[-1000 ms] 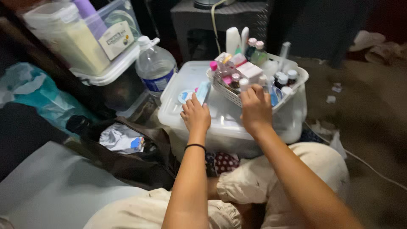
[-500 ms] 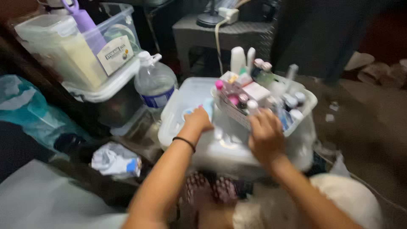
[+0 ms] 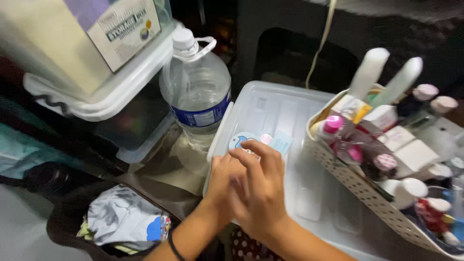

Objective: The person organizes a plastic storage box by folding and placing baby clothes into a bag, then arranging toiletries and small boxes on top of the closed box. The person handles a white cloth, several bottles, and small boxes, placing them in a basket and on the box lid.

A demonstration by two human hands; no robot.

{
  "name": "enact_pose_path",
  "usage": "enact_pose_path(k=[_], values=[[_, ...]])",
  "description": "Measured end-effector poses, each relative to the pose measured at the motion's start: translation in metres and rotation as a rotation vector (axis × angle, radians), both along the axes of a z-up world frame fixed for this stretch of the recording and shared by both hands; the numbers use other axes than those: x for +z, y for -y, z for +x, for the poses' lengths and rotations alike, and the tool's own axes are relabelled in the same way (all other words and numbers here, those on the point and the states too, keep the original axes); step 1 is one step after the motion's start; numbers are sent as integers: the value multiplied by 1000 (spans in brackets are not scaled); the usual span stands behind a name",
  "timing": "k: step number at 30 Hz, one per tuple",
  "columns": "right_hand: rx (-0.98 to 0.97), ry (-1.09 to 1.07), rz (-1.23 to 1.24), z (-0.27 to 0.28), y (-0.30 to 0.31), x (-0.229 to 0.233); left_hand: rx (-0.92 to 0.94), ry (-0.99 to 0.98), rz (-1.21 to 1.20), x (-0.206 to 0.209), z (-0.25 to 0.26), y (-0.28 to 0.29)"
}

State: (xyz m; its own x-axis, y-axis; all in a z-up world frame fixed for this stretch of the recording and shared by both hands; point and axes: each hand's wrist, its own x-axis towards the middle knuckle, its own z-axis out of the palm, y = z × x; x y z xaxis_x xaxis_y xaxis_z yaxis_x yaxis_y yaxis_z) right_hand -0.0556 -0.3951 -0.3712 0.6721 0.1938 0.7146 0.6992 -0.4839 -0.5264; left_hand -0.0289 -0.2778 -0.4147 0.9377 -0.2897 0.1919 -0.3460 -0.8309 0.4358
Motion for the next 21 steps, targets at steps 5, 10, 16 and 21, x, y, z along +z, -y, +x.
enact_pose_path(k=[5, 10, 16, 21], values=[[-21, -129, 36, -8, -41, -2, 22, 136, -44, -30, -21, -23], [117, -81, -3, 11, -18, 0, -23, 295, 181, -23, 3, -10], [-68, 67, -207, 17, 41, -28, 45, 82, 123, 0, -1, -3], [-212, 68, -297, -11, 72, -34, -51, -112, 142, 39, -14, -2]])
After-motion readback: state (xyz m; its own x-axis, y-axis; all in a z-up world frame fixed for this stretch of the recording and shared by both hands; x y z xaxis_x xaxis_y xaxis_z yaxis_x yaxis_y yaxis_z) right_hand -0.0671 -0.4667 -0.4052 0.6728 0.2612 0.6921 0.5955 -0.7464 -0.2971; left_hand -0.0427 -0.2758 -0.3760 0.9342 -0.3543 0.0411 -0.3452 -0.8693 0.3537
